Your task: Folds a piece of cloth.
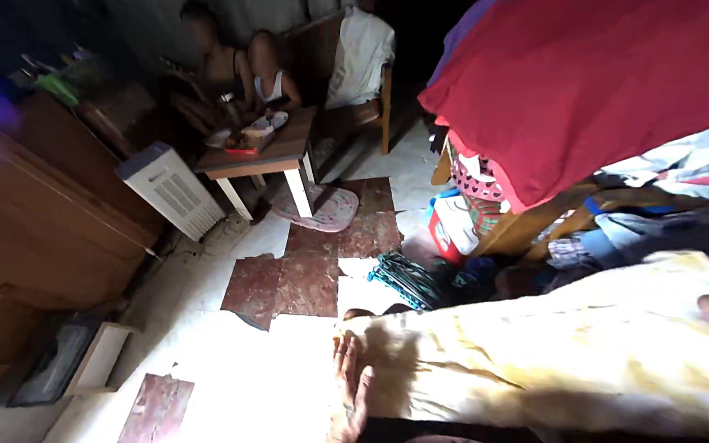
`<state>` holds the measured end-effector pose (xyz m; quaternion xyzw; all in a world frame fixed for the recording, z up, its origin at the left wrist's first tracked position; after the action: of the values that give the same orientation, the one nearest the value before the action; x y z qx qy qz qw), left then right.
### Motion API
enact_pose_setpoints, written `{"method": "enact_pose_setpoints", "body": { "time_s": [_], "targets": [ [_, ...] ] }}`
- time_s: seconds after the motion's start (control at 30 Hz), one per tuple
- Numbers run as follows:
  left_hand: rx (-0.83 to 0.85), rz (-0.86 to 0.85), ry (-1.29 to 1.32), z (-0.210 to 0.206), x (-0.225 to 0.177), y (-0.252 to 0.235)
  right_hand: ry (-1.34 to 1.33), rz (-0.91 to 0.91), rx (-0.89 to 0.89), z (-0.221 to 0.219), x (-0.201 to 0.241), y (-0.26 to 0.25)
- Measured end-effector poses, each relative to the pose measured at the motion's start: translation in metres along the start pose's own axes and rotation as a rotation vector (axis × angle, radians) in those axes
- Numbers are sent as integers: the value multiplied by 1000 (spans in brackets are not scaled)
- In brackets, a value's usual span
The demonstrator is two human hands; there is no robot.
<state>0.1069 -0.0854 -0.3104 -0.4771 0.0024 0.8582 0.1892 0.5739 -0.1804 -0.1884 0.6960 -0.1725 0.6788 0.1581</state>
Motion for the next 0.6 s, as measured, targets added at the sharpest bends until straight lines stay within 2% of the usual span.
{"method": "enact_pose_setpoints", "body": {
  "time_s": [0.07, 0.13, 0.23, 0.33, 0.37, 0.43, 0.5, 0.6],
  "targets": [
    [-79, 86, 272, 17, -13, -2, 39, -111, 26, -66, 38, 19],
    [-164, 165, 642, 29, -19, -6, 0, -79, 208, -125, 43, 28],
    [-129, 316, 1158, 29, -20, -18, -16, 2, 349, -222, 21, 47],
    [36, 426, 1416, 11, -3, -20, 88, 86, 579, -300, -25, 70],
    [8, 488, 1480, 5, 2, -18, 170, 102, 662, -313, -39, 72],
    [-64, 550, 1512, 0, 11, -12, 343, 219, 656, -318, -55, 71],
    [-155, 595, 1384, 1, 18, -8, 548, 295, 608, -305, -59, 63],
    [-212, 695, 1227, 4, 23, -8, 920, 478, 447, -265, -106, 50]
  ]
}}
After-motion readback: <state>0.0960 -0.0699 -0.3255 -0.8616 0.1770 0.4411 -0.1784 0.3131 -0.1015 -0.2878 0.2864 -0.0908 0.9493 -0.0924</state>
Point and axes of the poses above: each hand's wrist, its own y-axis away from the middle knuckle, its own z-axis out of the back of the hand, x = y × z, the point moved 5 cm from there along -y, towards the middle knuckle
